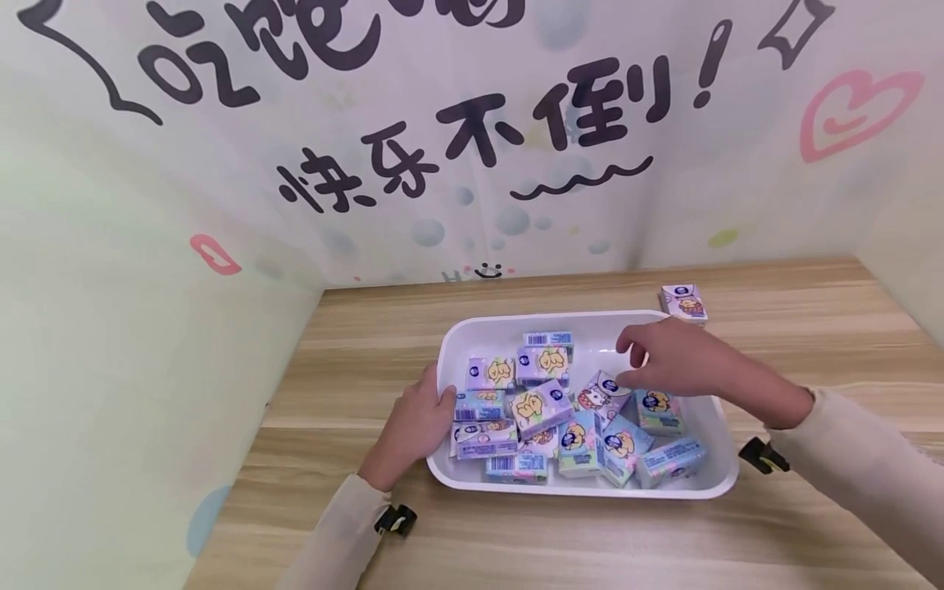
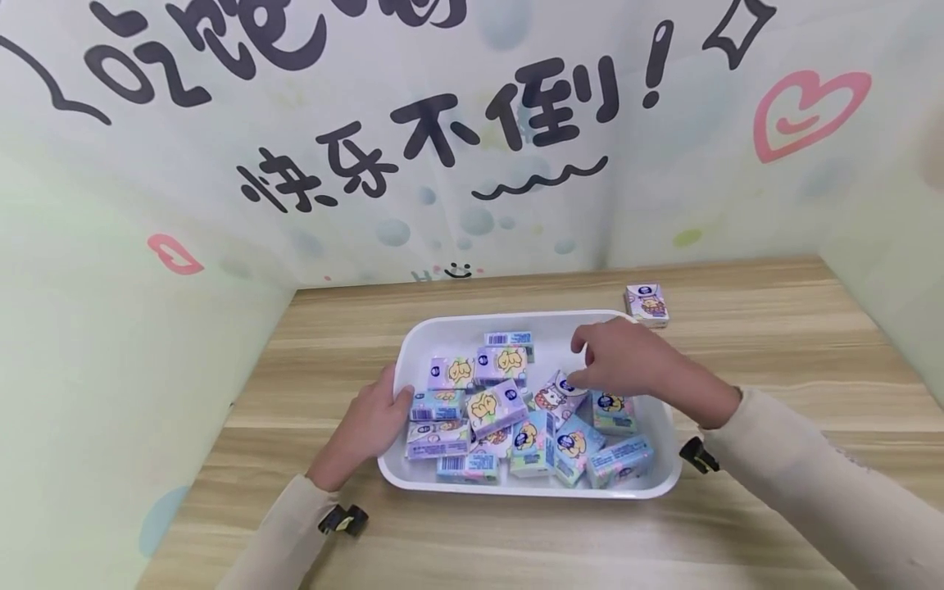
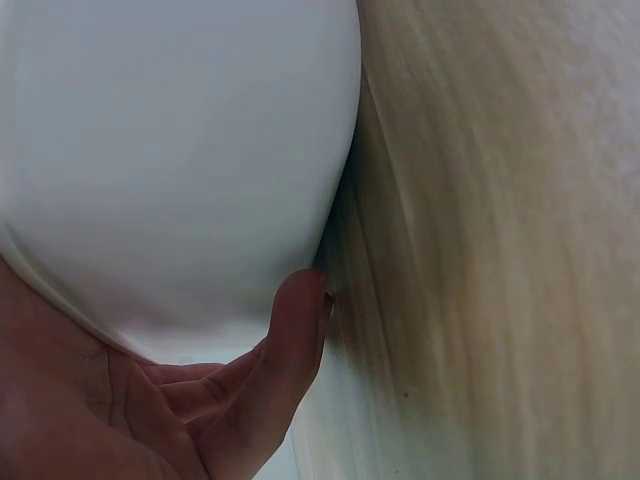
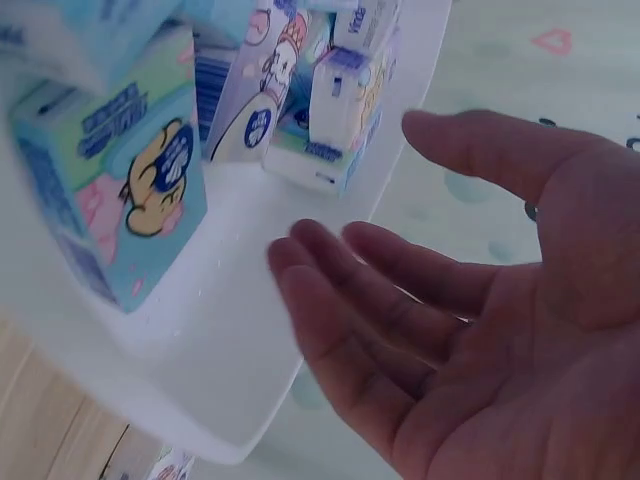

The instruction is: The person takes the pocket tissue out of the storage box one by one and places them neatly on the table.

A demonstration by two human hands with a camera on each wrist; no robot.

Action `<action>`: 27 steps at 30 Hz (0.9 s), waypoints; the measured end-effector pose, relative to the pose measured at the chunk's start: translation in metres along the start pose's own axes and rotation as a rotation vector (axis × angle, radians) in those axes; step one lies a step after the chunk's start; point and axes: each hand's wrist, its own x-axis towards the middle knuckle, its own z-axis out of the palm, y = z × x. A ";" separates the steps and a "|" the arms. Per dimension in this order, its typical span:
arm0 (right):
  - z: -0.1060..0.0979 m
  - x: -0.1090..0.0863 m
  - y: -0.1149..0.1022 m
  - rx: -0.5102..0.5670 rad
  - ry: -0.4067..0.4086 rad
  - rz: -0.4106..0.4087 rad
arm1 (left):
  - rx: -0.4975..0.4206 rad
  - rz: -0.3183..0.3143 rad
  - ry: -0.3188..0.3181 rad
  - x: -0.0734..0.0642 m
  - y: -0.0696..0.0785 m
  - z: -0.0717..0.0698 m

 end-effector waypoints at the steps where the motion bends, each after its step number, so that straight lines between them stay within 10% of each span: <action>1: 0.001 0.002 -0.002 -0.009 -0.028 0.003 | 0.000 -0.001 0.000 0.000 0.000 0.000; 9: 0.015 0.018 -0.015 -0.090 -0.164 0.069 | 0.007 -0.005 0.000 0.000 -0.001 0.001; 27: 0.038 0.034 -0.021 -0.168 -0.186 0.122 | 0.021 0.009 0.016 0.002 -0.002 0.002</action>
